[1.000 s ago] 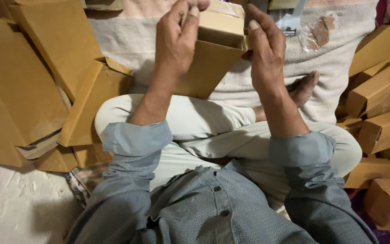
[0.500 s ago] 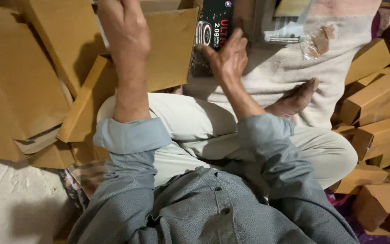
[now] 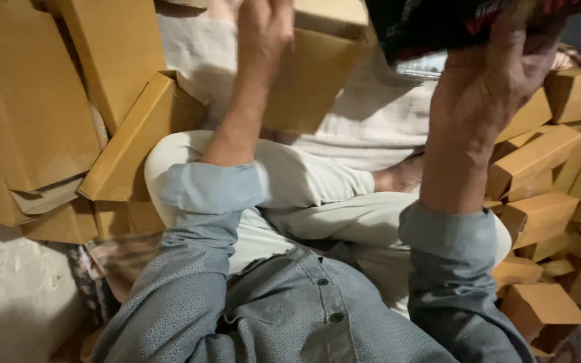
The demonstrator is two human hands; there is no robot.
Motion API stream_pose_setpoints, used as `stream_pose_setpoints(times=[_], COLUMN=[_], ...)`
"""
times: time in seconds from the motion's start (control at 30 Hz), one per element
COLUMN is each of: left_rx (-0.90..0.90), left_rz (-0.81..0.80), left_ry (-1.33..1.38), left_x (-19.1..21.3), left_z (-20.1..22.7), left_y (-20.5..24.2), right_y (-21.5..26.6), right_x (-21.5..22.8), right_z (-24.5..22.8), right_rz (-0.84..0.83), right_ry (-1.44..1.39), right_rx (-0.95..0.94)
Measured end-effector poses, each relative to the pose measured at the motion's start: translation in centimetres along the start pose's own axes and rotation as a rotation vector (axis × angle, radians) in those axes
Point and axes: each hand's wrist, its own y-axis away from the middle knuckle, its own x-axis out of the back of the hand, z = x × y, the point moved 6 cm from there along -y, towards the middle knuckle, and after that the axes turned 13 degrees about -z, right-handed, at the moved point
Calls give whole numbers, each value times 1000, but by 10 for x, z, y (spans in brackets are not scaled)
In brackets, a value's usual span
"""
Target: The person unpacks a smartwatch and its accessories from a white box, then repacks them into a brown cardboard box. The person places the watch, strap, and charging cable into the box and closes the flaps.
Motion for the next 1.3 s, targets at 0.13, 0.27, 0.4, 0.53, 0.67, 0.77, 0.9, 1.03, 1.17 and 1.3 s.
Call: stream_pose_setpoints(times=[0.13, 0.27, 0.4, 0.53, 0.67, 0.77, 0.9, 1.03, 1.17, 1.3], left_rx=[-203, -85, 11, -252, -27, -67, -381, 38, -204, 31], left_rz=[-142, -109, -149, -196, -351, -339, -177, -169, 26, -133], left_ry=[466, 71, 403, 89, 363, 394, -45, 384, -103, 468], left_x=[-26, -37, -57, -59, -68, -69, -69, -74, -58, -63], left_z=[10, -19, -41, -15, -23, -32, -38, -82, -60, -59], left_y=[2, -3, -5, -3, -6, -8, -1, -6, -3, -5], right_y=[-10, 6, 5, -14, -22, -16, -22, -28, -3, 13], right_x=[6, 5, 12, -12, -43, -51, -48, -44, -59, -56], right_z=[30, 66, 51, 26, 25, 31, 35, 51, 69, 73], right_rz=[178, 150, 115, -138, -354, -342, -361, -376, -565, -532], right_ry=[-22, -46, 151, 253, 398, 411, 422, 529, 1110, 1176], right_rx=[-43, -160, -232, -300, -385, -363, -240, -268, -213, -212])
